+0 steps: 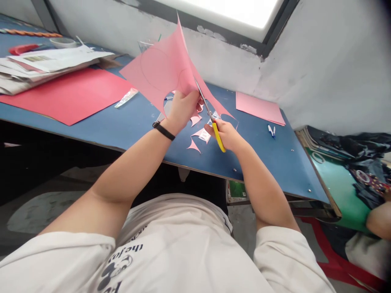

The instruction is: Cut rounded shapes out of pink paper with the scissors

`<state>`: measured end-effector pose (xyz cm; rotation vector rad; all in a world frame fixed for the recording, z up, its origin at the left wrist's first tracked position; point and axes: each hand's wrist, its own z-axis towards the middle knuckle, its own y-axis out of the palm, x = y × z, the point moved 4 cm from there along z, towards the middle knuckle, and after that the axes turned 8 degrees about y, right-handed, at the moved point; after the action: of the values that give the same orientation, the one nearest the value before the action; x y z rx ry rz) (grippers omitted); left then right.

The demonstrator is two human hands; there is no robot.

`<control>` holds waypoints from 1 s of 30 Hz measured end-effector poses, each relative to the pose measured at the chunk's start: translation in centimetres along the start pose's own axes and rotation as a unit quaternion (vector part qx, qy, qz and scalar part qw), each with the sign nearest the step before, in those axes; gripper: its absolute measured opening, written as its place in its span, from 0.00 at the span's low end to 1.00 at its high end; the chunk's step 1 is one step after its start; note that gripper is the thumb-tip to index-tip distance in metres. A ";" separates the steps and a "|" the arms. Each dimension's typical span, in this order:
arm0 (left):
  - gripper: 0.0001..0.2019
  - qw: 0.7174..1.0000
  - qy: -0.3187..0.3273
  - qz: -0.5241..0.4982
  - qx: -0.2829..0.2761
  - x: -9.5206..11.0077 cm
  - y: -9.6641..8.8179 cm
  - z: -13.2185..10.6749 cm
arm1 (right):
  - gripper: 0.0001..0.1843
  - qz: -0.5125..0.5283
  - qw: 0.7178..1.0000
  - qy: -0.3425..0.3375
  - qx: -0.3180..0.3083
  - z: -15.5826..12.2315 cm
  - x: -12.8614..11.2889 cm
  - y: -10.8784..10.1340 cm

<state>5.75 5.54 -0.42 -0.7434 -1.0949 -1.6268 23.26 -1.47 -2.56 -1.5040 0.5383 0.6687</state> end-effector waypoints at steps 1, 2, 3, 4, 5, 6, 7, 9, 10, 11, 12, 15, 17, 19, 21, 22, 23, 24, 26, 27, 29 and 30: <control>0.17 1.000 0.001 -0.002 0.001 -0.2 0.0 0.1 | 0.35 0.015 1.000 0.001 -0.007 0.0 0.1 0.1; 0.17 1.000 0.005 -0.006 0.005 -0.3 0.0 0.2 | 0.36 0.033 0.999 0.004 -0.017 0.0 0.2 0.3; 0.17 1.000 0.010 -0.012 0.005 -0.4 0.0 0.2 | 0.37 0.055 0.998 0.008 -0.027 0.0 0.4 0.4; 0.16 1.000 0.012 -0.017 0.006 -0.5 0.0 0.2 | 0.38 0.077 0.996 0.010 -0.037 0.1 0.6 0.6; 0.16 1.000 0.009 -0.019 0.007 -0.5 -0.1 0.2 | 0.39 0.095 0.995 0.009 -0.041 0.1 0.8 0.7; 0.15 1.000 0.002 -0.017 0.006 -0.5 -0.1 0.2 | 0.40 0.109 0.993 0.009 -0.042 0.1 1.0 0.8; 0.15 1.000 -0.008 -0.013 0.009 -0.4 -0.1 0.1 | 0.40 0.120 0.992 0.008 -0.043 0.2 1.1 0.8; 0.16 1.000 -0.024 -0.009 0.012 -0.1 -0.2 -0.2 | 0.41 0.134 0.990 0.012 -0.051 0.2 1.4 0.9; 0.16 0.999 -0.028 -0.013 0.013 0.1 -0.2 -0.4 | 0.41 0.139 0.989 0.017 -0.058 0.2 1.4 1.0; 0.16 0.999 -0.029 -0.022 0.014 0.3 -0.1 -0.5 | 0.42 0.143 0.987 0.023 -0.066 0.2 1.5 1.0; 0.16 0.999 -0.029 -0.031 0.014 0.5 -0.1 -0.6 | 0.42 0.149 0.986 0.029 -0.072 0.1 1.5 1.1; 0.16 0.998 -0.030 -0.053 0.014 0.4 -0.1 -0.6 | 0.43 0.180 0.979 0.049 -0.080 0.1 1.5 1.3; 0.16 0.997 -0.035 -0.062 0.018 0.1 -0.2 -0.4 | 0.44 0.206 0.973 0.062 -0.081 0.4 1.9 1.6; 0.15 0.996 -0.041 -0.071 0.021 -0.3 -0.2 -0.3 | 0.44 0.223 0.968 0.075 -0.088 0.7 2.6 2.0; 0.16 0.996 -0.042 -0.074 0.018 -0.3 -0.2 -0.2 | 0.43 0.233 0.965 0.084 -0.087 1.2 3.3 2.4; 0.16 0.996 -0.043 -0.074 0.016 -0.2 -0.1 -0.3 | 0.42 0.236 0.964 0.085 -0.086 1.3 3.7 2.5; 0.16 0.996 -0.043 -0.073 0.014 -0.1 -0.1 -0.4 | 0.42 0.239 0.964 0.082 -0.087 1.5 3.9 2.7; 0.16 0.996 -0.043 -0.072 0.014 0.0 -0.1 -0.4 | 0.41 0.242 0.963 0.077 -0.089 1.6 4.0 2.8; 0.17 0.997 -0.044 -0.067 0.013 0.2 0.0 -0.6 | 0.40 0.252 0.961 0.065 -0.094 1.7 4.2 2.9; 0.17 0.997 -0.044 -0.062 0.012 0.2 -0.1 -0.7 | 0.40 0.257 0.960 0.059 -0.095 1.7 4.2 3.0; 0.17 0.998 -0.042 -0.045 0.013 0.1 -0.2 -0.7 | 0.40 0.266 0.958 0.054 -0.093 1.8 4.1 3.1; 0.17 0.999 -0.039 -0.035 0.012 0.0 -0.2 -0.7 | 0.40 0.267 0.958 0.052 -0.091 1.8 4.1 3.1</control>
<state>5.54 4.87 -0.75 -0.7659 -1.2077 -1.6520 23.92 0.44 -7.63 -1.5812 1.0060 1.0827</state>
